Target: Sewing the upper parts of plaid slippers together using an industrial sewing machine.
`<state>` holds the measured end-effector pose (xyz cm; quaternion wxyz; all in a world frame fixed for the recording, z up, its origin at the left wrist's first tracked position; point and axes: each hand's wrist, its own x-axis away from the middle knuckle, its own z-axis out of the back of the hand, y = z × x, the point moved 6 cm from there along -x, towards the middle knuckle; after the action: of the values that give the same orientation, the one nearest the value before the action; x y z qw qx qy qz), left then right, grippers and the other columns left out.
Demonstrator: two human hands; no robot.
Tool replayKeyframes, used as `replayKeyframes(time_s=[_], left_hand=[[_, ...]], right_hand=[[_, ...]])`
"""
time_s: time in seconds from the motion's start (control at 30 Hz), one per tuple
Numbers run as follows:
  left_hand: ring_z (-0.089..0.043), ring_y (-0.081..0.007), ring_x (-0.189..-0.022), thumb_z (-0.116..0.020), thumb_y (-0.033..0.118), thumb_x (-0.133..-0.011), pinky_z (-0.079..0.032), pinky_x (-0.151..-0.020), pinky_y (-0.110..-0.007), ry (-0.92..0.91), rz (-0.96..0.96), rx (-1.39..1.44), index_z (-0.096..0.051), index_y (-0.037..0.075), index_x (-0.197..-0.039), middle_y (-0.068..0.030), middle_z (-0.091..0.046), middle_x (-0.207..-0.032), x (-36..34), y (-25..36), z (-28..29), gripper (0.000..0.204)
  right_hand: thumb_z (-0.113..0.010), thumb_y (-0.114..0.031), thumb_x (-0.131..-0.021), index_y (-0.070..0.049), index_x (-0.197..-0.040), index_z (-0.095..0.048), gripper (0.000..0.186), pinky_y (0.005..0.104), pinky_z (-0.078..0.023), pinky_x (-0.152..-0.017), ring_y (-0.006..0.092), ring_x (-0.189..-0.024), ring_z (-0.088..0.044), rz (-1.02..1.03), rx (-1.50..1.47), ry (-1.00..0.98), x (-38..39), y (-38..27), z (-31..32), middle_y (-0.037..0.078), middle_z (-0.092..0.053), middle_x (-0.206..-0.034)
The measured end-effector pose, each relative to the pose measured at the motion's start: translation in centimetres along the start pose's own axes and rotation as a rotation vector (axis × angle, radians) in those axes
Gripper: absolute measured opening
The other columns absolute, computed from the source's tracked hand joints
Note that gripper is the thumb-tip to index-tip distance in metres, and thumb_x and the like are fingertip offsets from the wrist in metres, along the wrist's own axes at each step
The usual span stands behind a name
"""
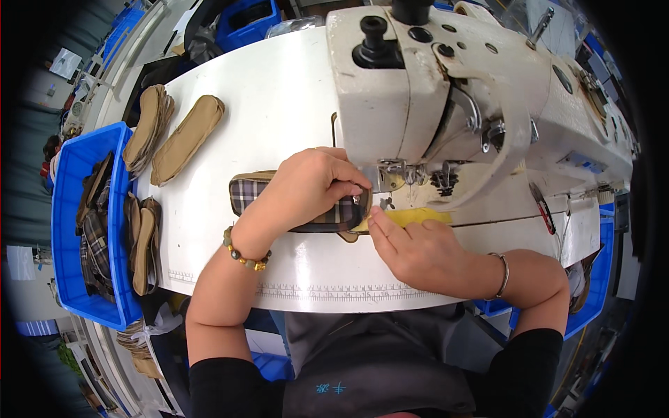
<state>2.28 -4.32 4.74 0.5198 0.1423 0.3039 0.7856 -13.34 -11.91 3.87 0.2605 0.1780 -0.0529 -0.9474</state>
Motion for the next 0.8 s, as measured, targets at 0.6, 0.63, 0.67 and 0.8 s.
replayKeyframes(time_s=[0.6,0.63,0.67,0.8], left_hand=[[-0.066,-0.0289,-0.074,-0.073,0.012,-0.08,-0.052,-0.068,-0.036,0.073,0.008,-0.021,-0.079,0.012,-0.089,-0.009,-0.07,-0.083,-0.2,-0.1,-0.2,0.011],[-0.066,-0.0298,-0.074,-0.073,0.012,-0.079,-0.052,-0.067,-0.037,0.09,0.023,-0.112,-0.079,0.012,-0.088,-0.0101,-0.07,-0.082,-0.1,0.2,-0.1,0.01],[-0.066,-0.0298,-0.074,-0.073,0.012,-0.079,-0.052,-0.067,-0.037,0.085,0.018,-0.114,-0.079,0.012,-0.088,-0.0101,-0.07,-0.082,-0.1,0.3,-0.1,0.01],[-0.067,-0.0311,-0.071,-0.072,0.012,-0.077,-0.053,-0.066,-0.038,0.041,0.064,-0.152,-0.079,0.012,-0.086,-0.0111,-0.07,-0.076,0.1,0.3,-0.6,0.011]], right_hand=[[-0.067,-0.009,-0.076,0.0,-0.111,-0.068,0.036,0.0306,-0.043,-0.044,0.0154,-0.053,-0.054,-0.167,-0.243,0.009,-0.3,1.4,-1.3,0.002,-0.052,-0.07],[-0.066,-0.01,-0.076,0.001,-0.11,-0.068,0.036,0.0304,-0.042,-0.043,0.015,-0.053,-0.055,-0.152,-0.219,-0.007,-0.3,1.4,-1.2,0.002,-0.052,-0.069],[-0.066,-0.01,-0.076,0.001,-0.11,-0.068,0.036,0.0301,-0.042,-0.042,0.0146,-0.053,-0.055,-0.138,-0.194,-0.022,-0.4,1.3,-1.1,0.002,-0.052,-0.069],[-0.064,-0.01,-0.076,0.003,-0.109,-0.068,0.035,0.0299,-0.04,-0.04,0.0133,-0.053,-0.055,-0.096,-0.194,0.019,-0.4,1.4,-0.5,0.001,-0.052,-0.068]])
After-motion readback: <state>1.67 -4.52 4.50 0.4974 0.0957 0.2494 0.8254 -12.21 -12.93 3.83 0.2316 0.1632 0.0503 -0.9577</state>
